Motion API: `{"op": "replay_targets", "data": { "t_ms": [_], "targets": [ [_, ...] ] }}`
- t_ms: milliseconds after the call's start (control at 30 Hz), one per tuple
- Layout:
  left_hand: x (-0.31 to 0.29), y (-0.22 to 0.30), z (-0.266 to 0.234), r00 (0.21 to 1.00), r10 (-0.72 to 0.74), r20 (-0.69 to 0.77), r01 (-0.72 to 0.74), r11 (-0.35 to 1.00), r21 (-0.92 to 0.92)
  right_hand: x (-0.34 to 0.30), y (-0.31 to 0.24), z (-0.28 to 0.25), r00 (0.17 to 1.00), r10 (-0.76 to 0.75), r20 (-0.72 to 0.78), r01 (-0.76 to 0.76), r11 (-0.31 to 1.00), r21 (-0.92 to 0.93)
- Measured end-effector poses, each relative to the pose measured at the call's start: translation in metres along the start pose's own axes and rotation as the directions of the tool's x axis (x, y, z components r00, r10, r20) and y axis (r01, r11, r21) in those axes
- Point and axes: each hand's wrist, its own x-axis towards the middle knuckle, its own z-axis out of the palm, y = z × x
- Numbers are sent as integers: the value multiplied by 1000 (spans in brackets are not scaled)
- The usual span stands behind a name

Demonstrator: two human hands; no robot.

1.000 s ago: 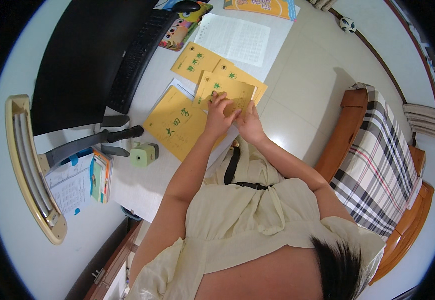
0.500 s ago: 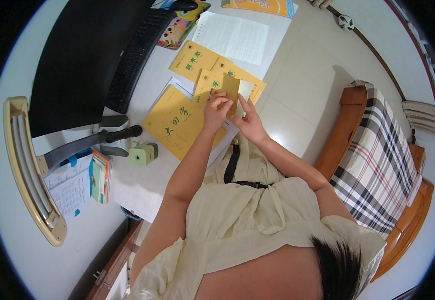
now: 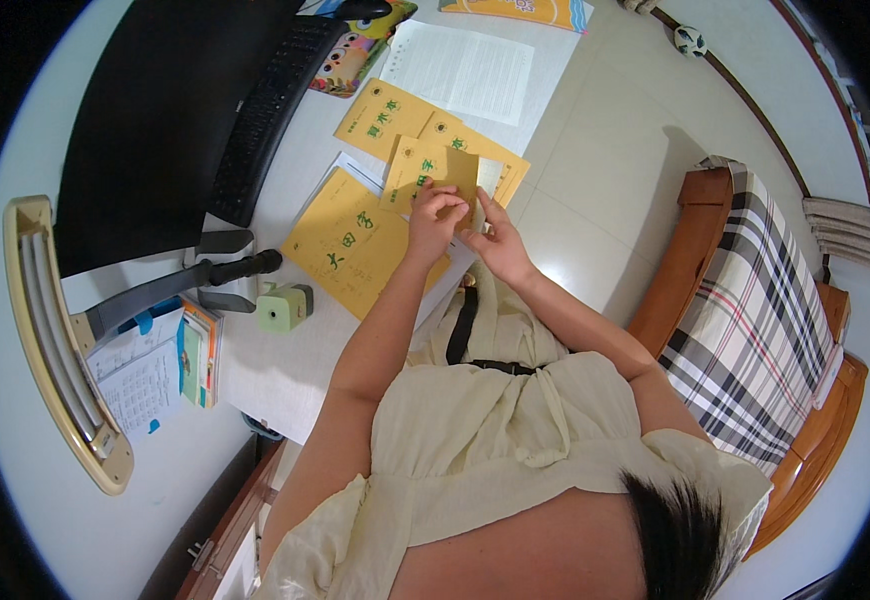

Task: The person organizes yellow envelopes and papers on a desk, stacking them and placing them into a drawer. They also handle a colorful box and a white sheet of paper, arranging items on the desk.

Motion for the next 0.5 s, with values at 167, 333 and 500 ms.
{"op": "replay_targets", "data": {
  "t_ms": [167, 333, 500],
  "targets": [
    [-1, -5, 4, 996, 74, -50, -71, 997, 43, -1, -6, -2, 999, 39, -17, -37, 995, 90],
    [3, 10, -7, 973, 107, -204, -66, 978, 198, 3, -10, -4, 944, 161, -287, -125, 982, 139],
    [16, 2, -23, 969, -15, -247, 146, 839, 525, 17, 18, -16, 904, 346, -252, -221, 881, 419]
  ]
}}
